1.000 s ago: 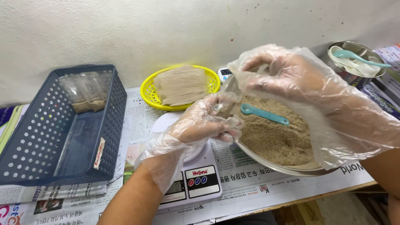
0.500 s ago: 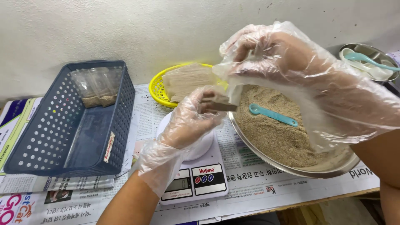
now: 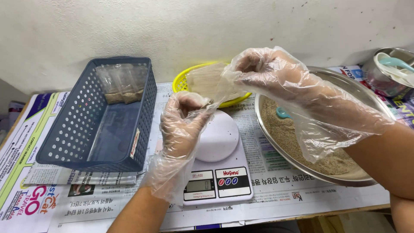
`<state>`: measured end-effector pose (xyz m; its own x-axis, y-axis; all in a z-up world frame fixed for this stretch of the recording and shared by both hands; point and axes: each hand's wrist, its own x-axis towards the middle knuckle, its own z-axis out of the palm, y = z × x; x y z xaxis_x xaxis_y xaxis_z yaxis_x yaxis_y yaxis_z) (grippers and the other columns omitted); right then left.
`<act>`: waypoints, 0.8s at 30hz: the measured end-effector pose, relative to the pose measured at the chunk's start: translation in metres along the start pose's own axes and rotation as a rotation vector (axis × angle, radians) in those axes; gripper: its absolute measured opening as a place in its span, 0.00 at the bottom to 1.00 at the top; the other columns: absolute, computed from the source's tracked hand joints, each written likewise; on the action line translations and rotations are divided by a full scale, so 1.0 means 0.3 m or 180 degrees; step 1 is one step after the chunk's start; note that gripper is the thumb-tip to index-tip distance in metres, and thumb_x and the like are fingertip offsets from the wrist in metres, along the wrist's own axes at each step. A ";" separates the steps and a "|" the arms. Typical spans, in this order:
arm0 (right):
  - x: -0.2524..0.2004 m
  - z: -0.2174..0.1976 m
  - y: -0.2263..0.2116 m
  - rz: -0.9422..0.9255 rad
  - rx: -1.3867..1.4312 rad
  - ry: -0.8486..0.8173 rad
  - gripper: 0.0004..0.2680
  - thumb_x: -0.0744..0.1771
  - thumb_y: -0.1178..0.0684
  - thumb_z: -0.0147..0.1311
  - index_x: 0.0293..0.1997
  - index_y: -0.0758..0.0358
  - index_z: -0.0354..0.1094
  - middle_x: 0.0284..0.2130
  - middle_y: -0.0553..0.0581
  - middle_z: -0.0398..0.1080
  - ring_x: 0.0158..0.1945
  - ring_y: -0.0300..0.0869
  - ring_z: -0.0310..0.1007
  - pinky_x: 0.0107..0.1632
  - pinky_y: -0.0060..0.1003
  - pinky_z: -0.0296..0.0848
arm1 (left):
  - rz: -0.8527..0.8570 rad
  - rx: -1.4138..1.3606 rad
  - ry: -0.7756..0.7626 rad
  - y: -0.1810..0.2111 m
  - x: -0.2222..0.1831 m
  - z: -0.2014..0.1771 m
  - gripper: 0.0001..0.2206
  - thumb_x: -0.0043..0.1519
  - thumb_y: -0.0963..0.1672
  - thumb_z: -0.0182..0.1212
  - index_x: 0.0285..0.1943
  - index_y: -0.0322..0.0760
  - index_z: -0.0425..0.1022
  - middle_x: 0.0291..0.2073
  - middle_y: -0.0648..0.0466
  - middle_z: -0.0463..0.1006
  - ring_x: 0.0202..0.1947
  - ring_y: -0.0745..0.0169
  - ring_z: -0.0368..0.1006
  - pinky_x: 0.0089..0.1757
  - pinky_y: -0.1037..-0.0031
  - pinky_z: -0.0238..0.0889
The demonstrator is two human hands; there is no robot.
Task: The person uses a scoop to transfer powder from a large bowl into small plastic bags, weighs each bag on a scale, and places them into a blue basket.
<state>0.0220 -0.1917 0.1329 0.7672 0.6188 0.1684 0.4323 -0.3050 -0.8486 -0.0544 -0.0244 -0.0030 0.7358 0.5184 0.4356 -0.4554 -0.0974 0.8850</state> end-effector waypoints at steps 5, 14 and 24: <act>0.017 0.035 0.007 0.0082 -0.0144 -0.0041 0.00 0.65 0.56 0.59 0.35 0.57 0.74 0.28 0.51 0.74 0.36 0.37 0.74 0.43 0.31 0.72 | -0.1093 -0.0588 0.0069 0.013 -0.012 -0.037 0.14 0.55 0.38 0.74 0.45 0.35 0.73 0.33 0.49 0.77 0.26 0.67 0.74 0.28 0.78 0.80; 0.065 0.108 0.065 -0.0013 -0.0556 -0.0009 0.05 0.64 0.59 0.59 0.32 0.49 0.73 0.25 0.47 0.74 0.33 0.39 0.78 0.44 0.33 0.74 | -0.1260 0.0214 -0.0365 -0.007 -0.051 -0.170 0.11 0.55 0.40 0.71 0.47 0.35 0.82 0.39 0.48 0.83 0.39 0.66 0.75 0.38 0.75 0.77; 0.050 0.232 0.145 0.0309 0.0134 -0.0089 0.12 0.57 0.60 0.58 0.43 0.60 0.69 0.26 0.54 0.75 0.33 0.40 0.76 0.41 0.31 0.73 | -0.0747 0.1321 0.0461 0.004 -0.063 -0.235 0.02 0.63 0.42 0.61 0.41 0.43 0.79 0.39 0.49 0.85 0.46 0.54 0.80 0.52 0.62 0.70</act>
<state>0.0194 -0.1453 0.0638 0.7909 0.6079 0.0708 0.3357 -0.3343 -0.8807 -0.1041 0.0257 -0.0218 0.7040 0.6767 0.2155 -0.0261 -0.2785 0.9601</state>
